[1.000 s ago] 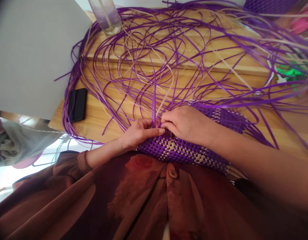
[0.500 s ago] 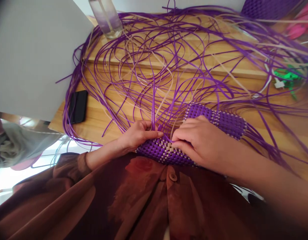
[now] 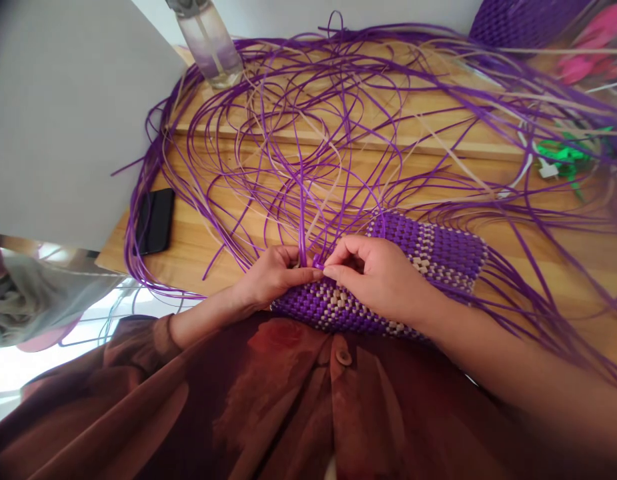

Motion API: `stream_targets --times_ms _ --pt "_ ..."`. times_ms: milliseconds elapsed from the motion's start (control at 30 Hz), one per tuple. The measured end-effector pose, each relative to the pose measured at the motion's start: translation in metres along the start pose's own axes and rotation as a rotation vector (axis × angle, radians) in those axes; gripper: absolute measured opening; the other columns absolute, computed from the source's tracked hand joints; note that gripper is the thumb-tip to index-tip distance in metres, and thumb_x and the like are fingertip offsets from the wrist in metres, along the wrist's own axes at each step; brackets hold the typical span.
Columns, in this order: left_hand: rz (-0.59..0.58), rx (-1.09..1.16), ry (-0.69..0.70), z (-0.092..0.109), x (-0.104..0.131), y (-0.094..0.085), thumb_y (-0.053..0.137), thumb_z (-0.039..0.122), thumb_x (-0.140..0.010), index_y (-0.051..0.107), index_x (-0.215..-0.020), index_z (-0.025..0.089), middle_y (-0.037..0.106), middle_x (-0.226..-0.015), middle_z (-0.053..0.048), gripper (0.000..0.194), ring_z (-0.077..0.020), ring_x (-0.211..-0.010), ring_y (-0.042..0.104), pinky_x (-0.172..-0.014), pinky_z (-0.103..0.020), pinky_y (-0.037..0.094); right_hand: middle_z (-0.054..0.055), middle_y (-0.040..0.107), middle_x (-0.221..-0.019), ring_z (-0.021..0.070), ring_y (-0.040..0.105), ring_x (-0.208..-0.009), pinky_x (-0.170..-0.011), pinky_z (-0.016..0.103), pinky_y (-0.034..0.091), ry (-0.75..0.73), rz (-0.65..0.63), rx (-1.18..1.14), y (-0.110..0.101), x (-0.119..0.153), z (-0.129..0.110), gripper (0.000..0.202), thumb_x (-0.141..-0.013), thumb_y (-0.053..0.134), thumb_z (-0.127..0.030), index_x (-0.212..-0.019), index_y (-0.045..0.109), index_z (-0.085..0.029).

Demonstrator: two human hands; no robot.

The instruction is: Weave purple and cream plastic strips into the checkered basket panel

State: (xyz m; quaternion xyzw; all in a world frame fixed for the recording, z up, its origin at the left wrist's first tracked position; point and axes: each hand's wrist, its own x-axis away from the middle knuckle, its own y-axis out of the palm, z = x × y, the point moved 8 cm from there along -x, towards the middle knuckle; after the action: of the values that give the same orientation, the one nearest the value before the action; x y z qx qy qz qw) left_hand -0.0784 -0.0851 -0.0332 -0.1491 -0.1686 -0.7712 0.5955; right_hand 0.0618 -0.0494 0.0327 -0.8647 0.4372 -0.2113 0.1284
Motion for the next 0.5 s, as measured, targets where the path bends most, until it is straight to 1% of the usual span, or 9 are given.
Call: stream_targets --times_ms 67,167,333,400,500 --pt "0.003 -0.021 0.023 0.002 0.000 0.000 0.079 0.045 -0.072 0.069 -0.087 0.013 0.062 -0.074 0.000 0.036 -0.0096 -0.064 0.051 -0.060 -0.022 0.037 0.000 0.069 -0.068 0.0131 0.065 -0.060 -0.058 0.024 0.052 0.051 0.010 -0.046 0.000 -0.003 0.005 0.011 -0.082 0.067 -0.029 -0.079 0.063 -0.019" --pt "0.007 -0.043 0.040 0.005 0.001 0.000 0.080 0.047 -0.072 0.070 -0.089 0.013 0.061 -0.073 0.000 0.039 -0.0095 -0.064 0.050 -0.060 -0.022 0.036 0.000 0.068 -0.063 0.0130 0.065 -0.055 -0.053 0.023 0.053 0.091 -0.027 -0.081 0.003 -0.008 0.010 0.010 -0.081 0.067 -0.027 -0.079 0.061 -0.019" --pt "0.005 -0.067 0.048 0.010 0.002 0.000 0.079 0.047 -0.072 0.070 -0.085 0.013 0.059 -0.069 0.002 0.038 -0.0078 -0.059 0.045 -0.055 -0.021 0.032 0.000 0.066 -0.058 0.0132 0.064 -0.050 -0.047 0.022 0.052 0.176 -0.052 -0.069 0.006 -0.013 0.012 0.009 -0.080 0.067 -0.023 -0.077 0.059 -0.019" --pt "0.006 -0.074 0.066 0.012 0.002 0.000 0.079 0.045 -0.072 0.069 -0.083 0.013 0.058 -0.069 0.002 0.035 -0.0073 -0.058 0.044 -0.055 -0.021 0.032 0.000 0.067 -0.060 0.0131 0.065 -0.051 -0.048 0.022 0.052 0.140 -0.050 -0.055 0.009 -0.014 0.005 0.008 -0.081 0.066 -0.023 -0.078 0.059 -0.019" --pt "0.001 -0.094 0.089 0.014 0.002 0.000 0.076 0.043 -0.075 0.069 -0.082 0.013 0.057 -0.069 0.002 0.032 -0.0079 -0.059 0.045 -0.055 -0.022 0.033 -0.001 0.069 -0.067 0.0127 0.067 -0.055 -0.051 0.021 0.052 0.012 -0.017 0.041 0.008 -0.013 -0.009 0.004 -0.082 0.064 -0.023 -0.084 0.061 -0.021"
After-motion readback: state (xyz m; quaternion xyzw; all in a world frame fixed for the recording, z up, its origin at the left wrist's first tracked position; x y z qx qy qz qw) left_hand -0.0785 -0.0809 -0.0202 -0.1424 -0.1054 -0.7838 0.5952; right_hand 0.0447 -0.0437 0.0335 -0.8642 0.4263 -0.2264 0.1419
